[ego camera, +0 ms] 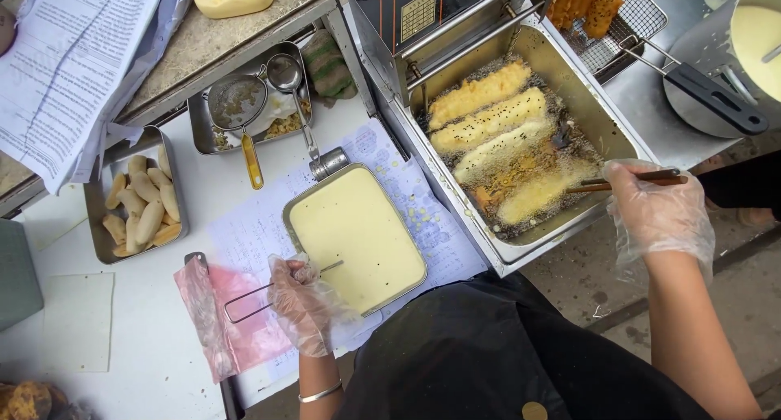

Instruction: Preparing and deep-frying snacks by coating them in batter, placing them in a fryer, flipping them, and applying seasoning.

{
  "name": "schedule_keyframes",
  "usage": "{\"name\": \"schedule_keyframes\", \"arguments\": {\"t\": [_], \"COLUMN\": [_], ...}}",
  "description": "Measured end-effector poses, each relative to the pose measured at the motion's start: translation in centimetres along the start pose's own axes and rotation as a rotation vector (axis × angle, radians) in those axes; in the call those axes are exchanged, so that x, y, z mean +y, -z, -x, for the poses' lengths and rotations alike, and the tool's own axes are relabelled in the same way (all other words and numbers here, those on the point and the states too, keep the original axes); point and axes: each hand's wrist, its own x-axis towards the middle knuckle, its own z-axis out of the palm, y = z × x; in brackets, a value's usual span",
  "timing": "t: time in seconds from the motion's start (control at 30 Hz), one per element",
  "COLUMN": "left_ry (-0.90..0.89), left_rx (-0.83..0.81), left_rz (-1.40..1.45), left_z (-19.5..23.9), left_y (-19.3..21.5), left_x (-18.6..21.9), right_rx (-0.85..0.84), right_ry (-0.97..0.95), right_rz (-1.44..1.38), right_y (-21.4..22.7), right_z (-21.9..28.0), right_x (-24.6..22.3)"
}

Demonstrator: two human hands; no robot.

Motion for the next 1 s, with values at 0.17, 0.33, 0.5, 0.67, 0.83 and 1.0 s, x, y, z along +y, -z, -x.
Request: {"name": "schedule_keyframes", "arguments": {"t": [0.17, 0.33, 0.5, 0.67, 0.83, 1.0], "left_ry": [0.04, 0.016, -0.005, -0.029, -0.098, -0.099], "left_rx": [0.026, 0.001, 0.023, -0.039, -0.033, 0.087], "left_rz": [0.0, 0.003, -0.085, 0.018, -0.083, -0.303], "left_z": [0.2, -0.3, -0.1, -0.1, 0.0, 0.0], "left_y": [0.0, 0.1, 0.1, 0.0, 0.2, 0.3], "left_x": [0.3, -0.3, -0.2, -0.1, -0.3, -0.6], "right_rx": [0.109, 0.02, -0.074, -0.107, -0.3, -0.767], "right_ry": [0.022, 0.06, 0.169, 0.346, 0.6, -0.155], "right_rz": [-0.164, -0.176, -0.313, -0.48, -0.35, -0.786], "right_y": [1.4, 0.2, -1.3, 0.1, 1.2, -3.2], "right_z": [0.0, -1.7, -2.7, -1.6, -0.3, -3.8], "right_x": [1.2, 1.6, 2.7, 3.4, 3.9, 6.5]}}
